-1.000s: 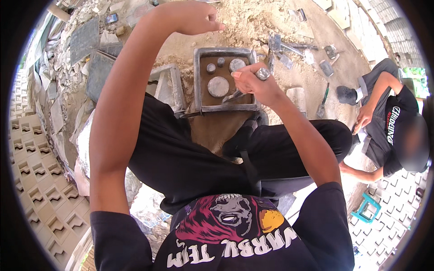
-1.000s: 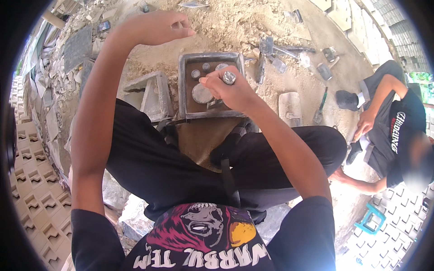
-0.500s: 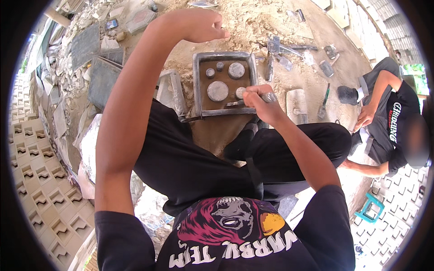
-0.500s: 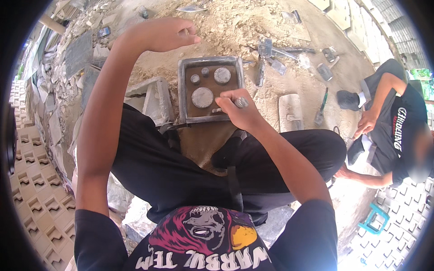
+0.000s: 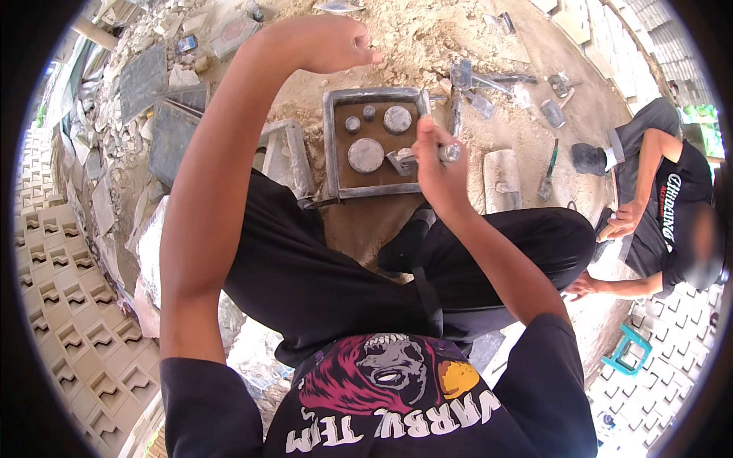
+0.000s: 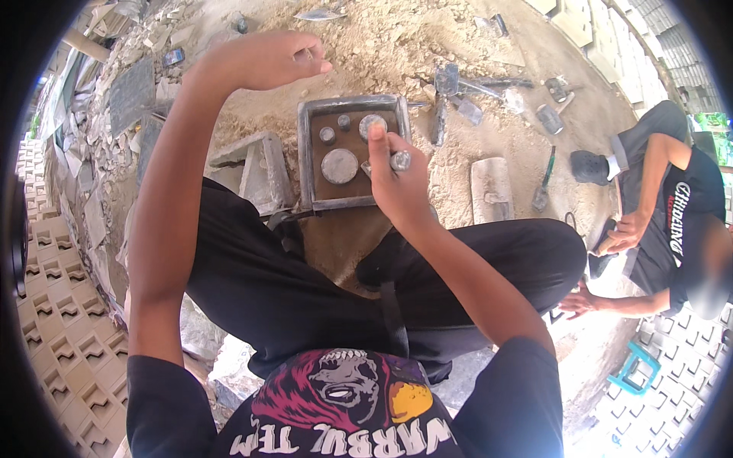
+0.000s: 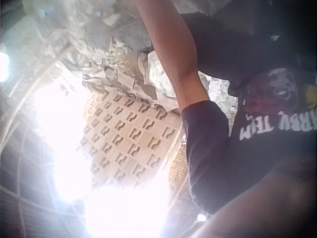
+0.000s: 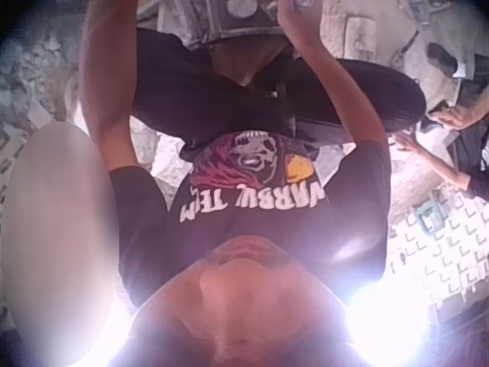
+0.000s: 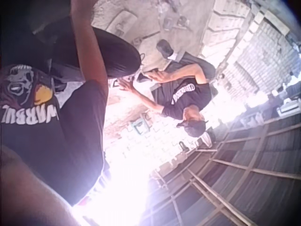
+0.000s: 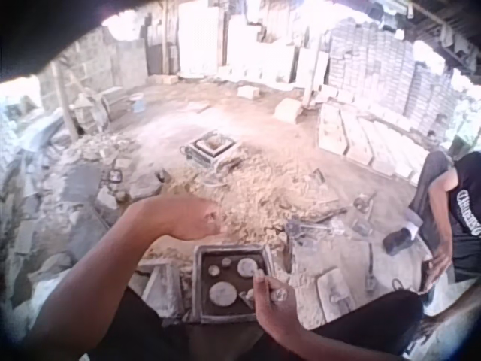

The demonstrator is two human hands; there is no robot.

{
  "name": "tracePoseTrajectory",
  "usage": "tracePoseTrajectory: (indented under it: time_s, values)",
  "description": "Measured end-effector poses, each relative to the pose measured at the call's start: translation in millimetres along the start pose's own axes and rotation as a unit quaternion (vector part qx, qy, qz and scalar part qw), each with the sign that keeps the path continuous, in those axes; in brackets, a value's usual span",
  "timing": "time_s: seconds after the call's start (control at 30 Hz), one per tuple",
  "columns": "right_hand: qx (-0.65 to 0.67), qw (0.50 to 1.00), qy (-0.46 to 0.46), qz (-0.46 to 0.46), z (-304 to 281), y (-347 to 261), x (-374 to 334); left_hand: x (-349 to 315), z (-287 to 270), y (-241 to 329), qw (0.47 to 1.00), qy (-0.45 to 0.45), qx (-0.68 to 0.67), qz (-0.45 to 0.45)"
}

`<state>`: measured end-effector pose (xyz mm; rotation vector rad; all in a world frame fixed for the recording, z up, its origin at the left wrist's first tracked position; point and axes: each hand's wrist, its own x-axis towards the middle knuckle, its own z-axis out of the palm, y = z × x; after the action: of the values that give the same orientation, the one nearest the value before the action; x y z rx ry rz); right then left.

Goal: The person is manufacturing paving stones by using a tool to smooth material into circular molds within a square frame, then lifting and moving a finished stone slab.

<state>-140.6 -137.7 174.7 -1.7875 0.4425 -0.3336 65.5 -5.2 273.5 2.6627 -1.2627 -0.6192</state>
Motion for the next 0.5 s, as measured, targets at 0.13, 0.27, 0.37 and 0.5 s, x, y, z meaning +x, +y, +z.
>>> tracePoseTrajectory:
  time_s: [0.13,0.27,0.37,0.5]
  values:
    - [0.061,0.998,-0.005,-0.016,18.9,-15.8,30.7,6.1,11.1,-7.0,0.999,0.019,0.033,-0.004]
    - [0.005,0.998,0.001,-0.068,28.2,-15.7,35.4,2.6,8.8,0.1,0.999,0.005,0.035,0.016]
    - [-0.035,0.996,-0.039,-0.066,33.6,-15.7,53.6,5.7,21.3,-19.9,0.999,0.015,0.033,0.005]
    - [0.000,0.997,-0.042,-0.061,46.5,-31.3,64.9,-5.6,10.6,-19.3,0.999,0.000,0.019,-0.030]
